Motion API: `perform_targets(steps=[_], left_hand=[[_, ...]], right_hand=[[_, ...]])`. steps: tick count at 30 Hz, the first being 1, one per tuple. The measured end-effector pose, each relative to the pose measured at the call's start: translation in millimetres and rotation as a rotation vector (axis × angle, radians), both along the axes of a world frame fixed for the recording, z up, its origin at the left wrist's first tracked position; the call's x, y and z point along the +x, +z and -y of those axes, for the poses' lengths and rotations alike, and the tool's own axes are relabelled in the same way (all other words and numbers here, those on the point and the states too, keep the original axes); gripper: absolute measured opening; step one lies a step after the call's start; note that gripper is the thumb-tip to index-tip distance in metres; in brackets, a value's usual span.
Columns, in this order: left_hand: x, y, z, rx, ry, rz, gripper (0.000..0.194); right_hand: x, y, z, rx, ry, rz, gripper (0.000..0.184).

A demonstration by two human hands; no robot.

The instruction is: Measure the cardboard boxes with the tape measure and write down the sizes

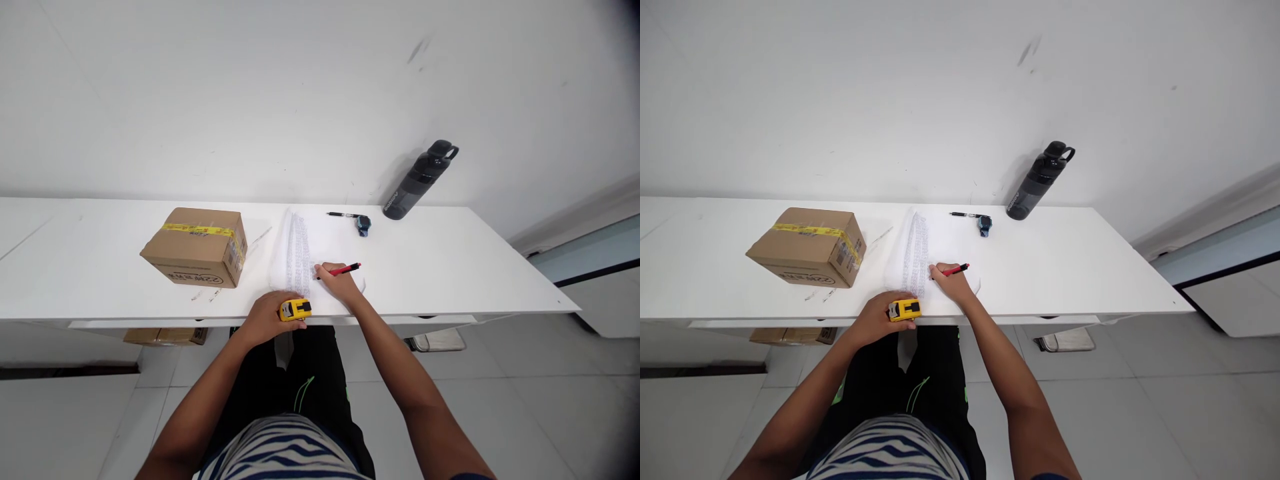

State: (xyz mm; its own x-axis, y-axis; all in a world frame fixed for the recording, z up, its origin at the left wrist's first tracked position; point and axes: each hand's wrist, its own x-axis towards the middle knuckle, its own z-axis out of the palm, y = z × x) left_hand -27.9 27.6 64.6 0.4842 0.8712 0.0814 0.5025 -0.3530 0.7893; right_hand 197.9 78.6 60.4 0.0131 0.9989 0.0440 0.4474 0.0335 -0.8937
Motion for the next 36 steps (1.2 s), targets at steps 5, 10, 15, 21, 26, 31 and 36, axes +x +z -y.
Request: perform_targets(steps=[5,10,15,21,26,31,36], left_hand=[[0.0,1.3,0.3,0.000,-0.011,0.012,0.058],[-0.2,0.9,0.8,0.015,-0.015,0.009,0.058],[-0.1,-0.2,0.6,0.022,-0.011,0.003,0.058],[-0.2,1.0,0.6,0.026,-0.017,-0.005,0.058],[-0.1,1.1,0.7,0.025,-0.004,-0.018,0.058],[1.1,2.2,0.3,0.011,0.002,-0.029,0.057],[1.0,4.4,1.3,-0.005,0.016,-0.021,0.057]], right_hand=[[0.0,-0.4,0.2,0.006,-0.001,-0.009,0.036],[1.4,-4.0,-0.7,0.027,-0.036,-0.016,0.037],[2.0,-4.6,-1.2,0.024,-0.006,-0.020,0.036],[1.5,-4.7,-0.2,0.038,-0.063,-0.027,0.037],[1.7,-5.5,-0.9,0.029,-0.053,-0.031,0.036],[2.9,-7.4,-1.9,0.038,-0.065,-0.024,0.037],[2.9,-9.7,-1.4,0.118,-0.153,0.008,0.038]])
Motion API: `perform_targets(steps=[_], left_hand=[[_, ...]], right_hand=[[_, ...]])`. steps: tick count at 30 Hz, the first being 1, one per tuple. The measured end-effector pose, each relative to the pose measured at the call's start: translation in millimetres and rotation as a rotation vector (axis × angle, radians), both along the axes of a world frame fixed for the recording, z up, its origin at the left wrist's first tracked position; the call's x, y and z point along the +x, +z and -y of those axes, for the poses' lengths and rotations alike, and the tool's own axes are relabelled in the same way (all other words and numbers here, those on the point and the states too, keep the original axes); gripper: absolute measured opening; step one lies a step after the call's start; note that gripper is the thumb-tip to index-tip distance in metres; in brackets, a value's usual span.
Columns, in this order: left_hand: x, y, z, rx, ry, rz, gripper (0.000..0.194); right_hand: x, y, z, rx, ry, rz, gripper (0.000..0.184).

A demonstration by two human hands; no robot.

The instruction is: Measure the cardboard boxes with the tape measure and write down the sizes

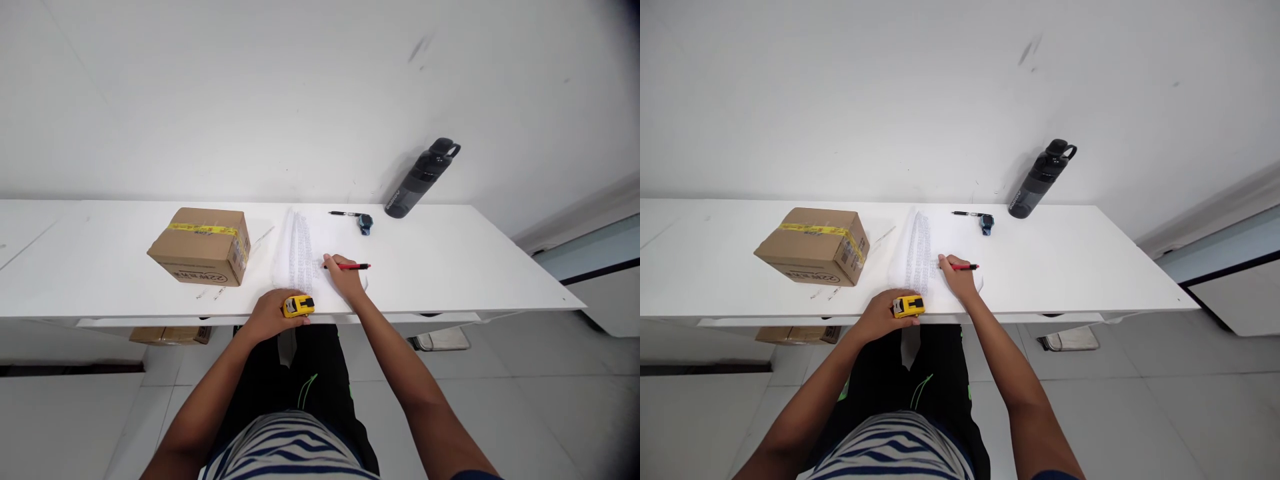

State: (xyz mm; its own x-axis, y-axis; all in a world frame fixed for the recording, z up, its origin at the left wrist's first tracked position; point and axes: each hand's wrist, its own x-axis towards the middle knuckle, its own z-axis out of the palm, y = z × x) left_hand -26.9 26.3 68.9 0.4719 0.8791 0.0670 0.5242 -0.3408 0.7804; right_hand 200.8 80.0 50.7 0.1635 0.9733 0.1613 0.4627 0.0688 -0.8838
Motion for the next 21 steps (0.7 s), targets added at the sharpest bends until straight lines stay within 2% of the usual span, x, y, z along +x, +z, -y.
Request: perform_targets(steps=[3,5,7,9,10,12,14,15,16,19,21], left_hand=[[0.1,-0.3,1.9,-0.015,0.027,0.022,0.057],[0.4,-2.0,4.1,-0.011,0.036,0.045,0.055],[0.0,-4.4,7.4,0.000,0.077,0.117,0.053],[-1.8,-5.6,11.9,-0.040,0.138,0.264,0.054],[-3.2,-4.8,14.6,-0.062,0.167,0.354,0.056],[-6.5,1.2,20.4,-0.038,0.200,0.506,0.059],[-9.4,13.0,26.0,0.108,0.196,0.572,0.062],[-10.8,20.7,28.5,0.195,0.180,0.568,0.062],[-12.7,29.3,30.6,0.271,0.156,0.542,0.062],[-26.5,58.4,34.6,0.436,0.085,0.386,0.073],[-46.2,79.7,33.4,0.540,0.090,0.259,0.087]], right_hand=[[-2.5,-5.1,-5.7,0.105,-0.149,0.125,0.033],[-3.9,-8.0,-11.6,0.122,-0.209,0.189,0.040],[-4.7,-7.3,-14.1,0.101,-0.212,0.178,0.049],[-7.0,-2.0,-7.4,0.094,-0.133,0.092,0.054],[-9.9,2.2,0.4,0.089,-0.040,0.013,0.054],[-21.3,12.5,24.0,0.065,0.253,-0.191,0.059],[-39.8,23.8,52.7,0.021,0.633,-0.383,0.079],[-50.8,29.4,66.3,0.002,0.751,-0.457,0.088],[-62.1,34.7,78.3,-0.006,0.762,-0.527,0.085],[-91.1,46.8,100.6,0.033,0.584,-0.691,0.058],[-101.8,51.1,105.8,0.054,0.511,-0.732,0.052]])
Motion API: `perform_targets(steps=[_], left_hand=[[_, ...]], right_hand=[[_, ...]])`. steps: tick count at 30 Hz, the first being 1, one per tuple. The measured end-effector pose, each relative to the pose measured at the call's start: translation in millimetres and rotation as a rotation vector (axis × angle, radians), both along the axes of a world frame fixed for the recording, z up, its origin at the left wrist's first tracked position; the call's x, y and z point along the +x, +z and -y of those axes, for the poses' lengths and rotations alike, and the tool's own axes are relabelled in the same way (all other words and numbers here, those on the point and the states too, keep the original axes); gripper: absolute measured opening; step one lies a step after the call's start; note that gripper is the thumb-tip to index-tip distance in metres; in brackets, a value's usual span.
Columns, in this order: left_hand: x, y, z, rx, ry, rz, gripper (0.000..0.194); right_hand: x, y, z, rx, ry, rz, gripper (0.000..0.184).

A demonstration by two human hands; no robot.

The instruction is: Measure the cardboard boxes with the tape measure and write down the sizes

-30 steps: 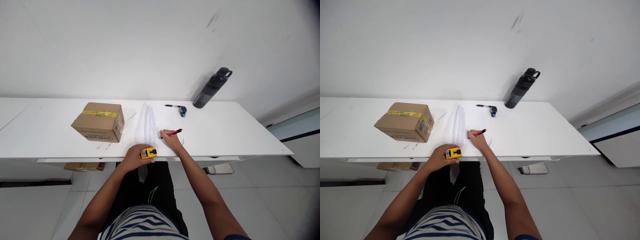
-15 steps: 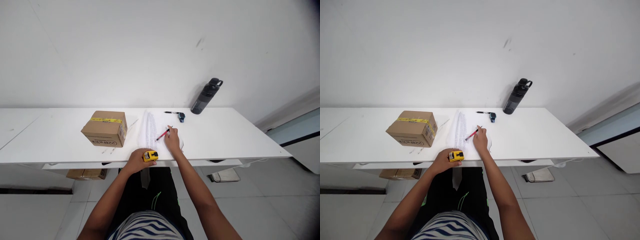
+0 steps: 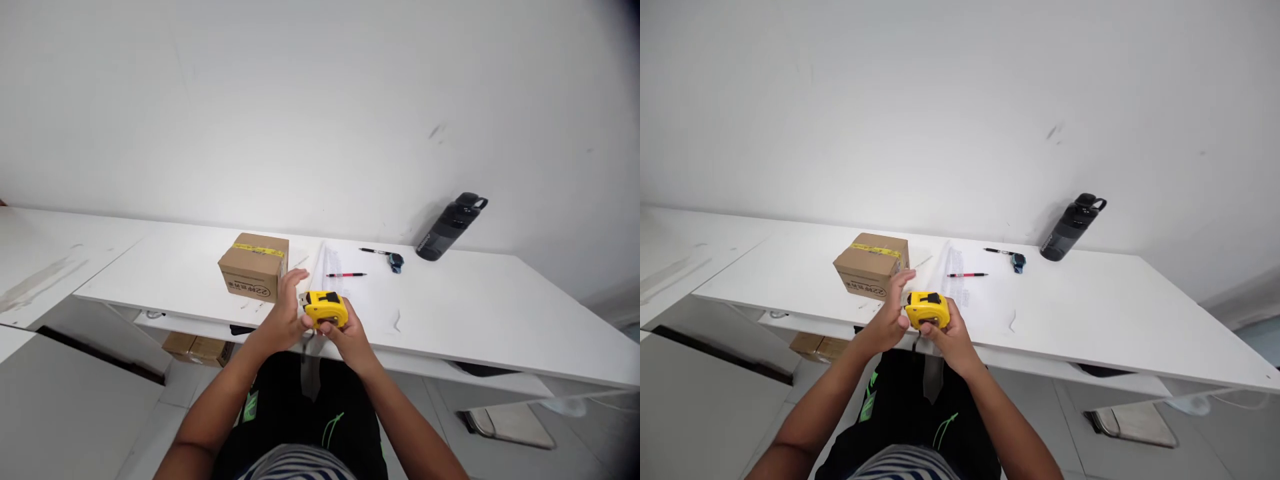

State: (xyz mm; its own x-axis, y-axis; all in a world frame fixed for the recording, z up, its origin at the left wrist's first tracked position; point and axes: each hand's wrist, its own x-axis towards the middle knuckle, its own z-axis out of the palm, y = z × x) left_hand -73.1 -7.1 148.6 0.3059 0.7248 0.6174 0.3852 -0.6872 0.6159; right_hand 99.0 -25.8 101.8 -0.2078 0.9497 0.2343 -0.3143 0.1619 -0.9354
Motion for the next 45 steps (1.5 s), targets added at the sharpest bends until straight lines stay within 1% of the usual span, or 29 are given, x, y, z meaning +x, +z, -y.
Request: perform_targets(steps=[2,3,4,6,7,8,10,13,15,17,19,21,23,25,28,32,34,36,37,38,40,41,42,43,45], left_hand=[[-26.5,20.5,-7.1,0.048,0.111,-0.157,0.097],[-40.4,29.3,-13.3,0.034,0.184,-0.286,0.097],[-53.5,36.4,-21.0,-0.004,0.268,-0.429,0.093],[-74.4,43.9,-38.8,-0.085,0.431,-0.660,0.088],[-81.4,44.1,-47.2,-0.097,0.492,-0.733,0.087],[-86.1,42.2,-54.2,-0.092,0.514,-0.782,0.084],[-90.1,34.8,-61.0,-0.059,0.518,-0.813,0.075],[-89.1,25.0,-55.1,-0.004,0.520,-0.795,0.059],[-88.5,24.2,-48.9,0.025,0.543,-0.799,0.055],[-89.7,28.2,-48.2,0.028,0.536,-0.821,0.056],[-92.0,34.7,-54.4,-0.003,0.494,-0.844,0.065],[-93.6,40.3,-64.0,-0.063,0.468,-0.866,0.086],[-92.5,43.0,-71.3,-0.144,0.483,-0.889,0.105],[-88.6,42.8,-71.9,-0.202,0.515,-0.911,0.110],[-79.9,39.8,-57.8,-0.210,0.511,-0.929,0.108],[-66.4,33.9,-26.8,-0.192,0.370,-0.928,0.109],[-59.2,32.2,-14.0,-0.130,0.334,-0.902,0.108],[-52.8,33.8,-3.8,-0.036,0.349,-0.852,0.106],[-50.1,36.0,0.8,0.005,0.365,-0.814,0.102],[-47.7,39.0,5.5,0.035,0.385,-0.762,0.093],[-43.2,46.1,15.6,0.047,0.437,-0.619,0.064],[-40.7,49.5,20.9,0.030,0.449,-0.538,0.053],[-37.9,52.5,26.0,-0.007,0.429,-0.459,0.050],[-34.9,54.9,30.7,-0.068,0.369,-0.388,0.051],[-29.0,58.3,38.4,-0.235,0.180,-0.283,0.048]], right_hand=[[-3.8,1.8,2.1,-0.001,-0.032,-0.006,0.055],[-4.1,2.2,3.1,-0.003,-0.045,-0.002,0.056],[-4.0,2.3,4.3,-0.008,-0.053,0.009,0.056],[-3.9,2.5,7.6,-0.013,-0.064,0.041,0.055],[-4.2,2.4,9.4,-0.012,-0.077,0.056,0.056],[-4.6,2.2,11.1,-0.008,-0.095,0.069,0.057],[-5.7,1.2,13.6,-0.001,-0.142,0.083,0.060],[-6.4,-1.4,14.0,-0.013,-0.189,0.068,0.059],[-6.3,-3.0,11.9,-0.026,-0.212,0.042,0.056],[-6.2,-3.9,8.8,-0.036,-0.243,0.005,0.054],[-6.0,-4.7,6.5,-0.046,-0.263,-0.021,0.052],[-5.6,-5.7,6.4,-0.047,-0.263,-0.018,0.051],[-5.1,-7.3,8.7,-0.050,-0.252,0.005,0.050],[-4.9,-8.8,12.3,-0.063,-0.252,0.024,0.051],[-5.6,-9.3,15.7,-0.063,-0.275,0.037,0.052],[-5.2,-6.4,11.6,0.003,-0.339,0.069,0.055],[-3.7,-4.2,7.9,0.039,-0.373,0.093,0.055],[-2.2,-2.3,5.8,0.080,-0.393,0.115,0.056],[-1.5,-1.6,5.7,0.106,-0.398,0.130,0.056],[-1.0,-1.1,6.2,0.138,-0.405,0.152,0.057],[-0.4,-0.7,9.1,0.232,-0.448,0.219,0.058],[-0.3,-0.5,11.1,0.292,-0.479,0.259,0.059],[-0.5,-0.1,13.4,0.357,-0.508,0.297,0.059],[-0.9,0.6,15.7,0.420,-0.520,0.331,0.059],[-2.2,3.3,20.1,0.520,-0.486,0.392,0.055]])
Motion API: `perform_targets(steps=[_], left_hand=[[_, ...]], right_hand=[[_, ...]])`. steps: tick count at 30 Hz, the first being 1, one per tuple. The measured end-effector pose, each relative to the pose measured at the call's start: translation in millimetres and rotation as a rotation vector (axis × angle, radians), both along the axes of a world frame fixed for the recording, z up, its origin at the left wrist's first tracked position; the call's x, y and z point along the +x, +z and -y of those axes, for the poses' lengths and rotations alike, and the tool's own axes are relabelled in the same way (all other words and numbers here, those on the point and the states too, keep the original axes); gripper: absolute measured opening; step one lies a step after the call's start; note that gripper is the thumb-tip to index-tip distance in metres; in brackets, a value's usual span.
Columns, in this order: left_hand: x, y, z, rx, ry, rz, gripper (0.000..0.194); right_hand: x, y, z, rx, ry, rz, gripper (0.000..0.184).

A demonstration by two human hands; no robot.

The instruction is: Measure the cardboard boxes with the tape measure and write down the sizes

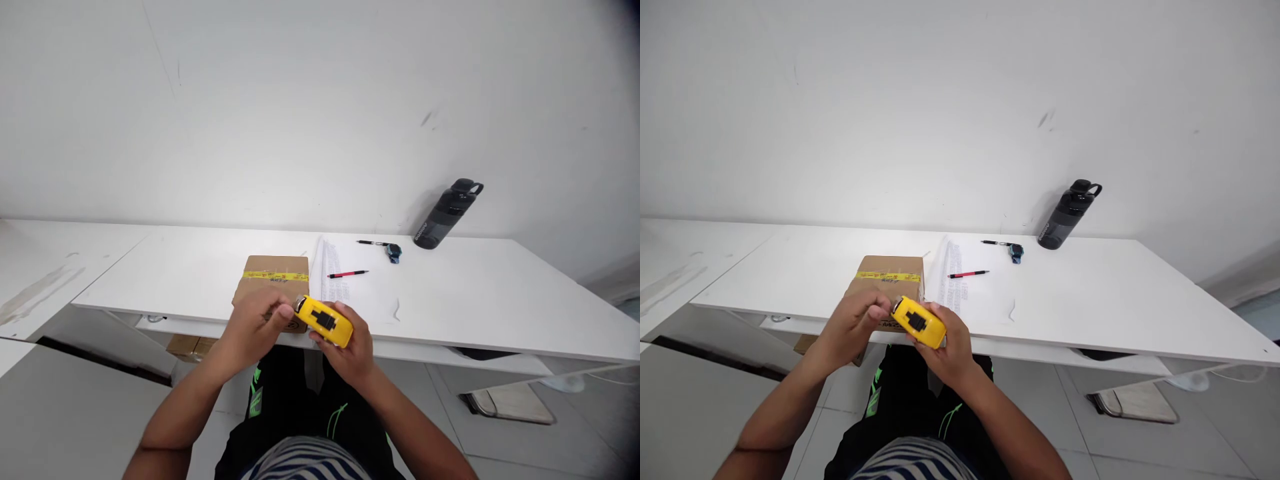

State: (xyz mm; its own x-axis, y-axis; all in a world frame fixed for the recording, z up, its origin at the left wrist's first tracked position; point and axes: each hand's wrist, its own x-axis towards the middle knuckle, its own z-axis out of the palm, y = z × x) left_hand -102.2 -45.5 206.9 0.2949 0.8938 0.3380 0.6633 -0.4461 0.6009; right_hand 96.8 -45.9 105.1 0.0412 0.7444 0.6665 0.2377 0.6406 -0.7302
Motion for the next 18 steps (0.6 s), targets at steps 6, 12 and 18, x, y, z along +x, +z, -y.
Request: perform_targets(steps=[6,12,18], left_hand=[[-7.9,12.4,9.7,-0.410,-0.111,0.203,0.049],[-73.3,23.9,-15.9,-0.286,0.180,0.454,0.045],[-108.8,-11.1,-64.0,-0.486,0.282,0.535,0.048]], right_hand=[[0.5,13.5,7.6,0.116,0.052,0.215,0.053],[43.4,24.8,-22.0,0.038,-0.092,-0.051,0.065],[85.7,33.0,-73.3,-0.037,-0.145,-0.058,0.050]])
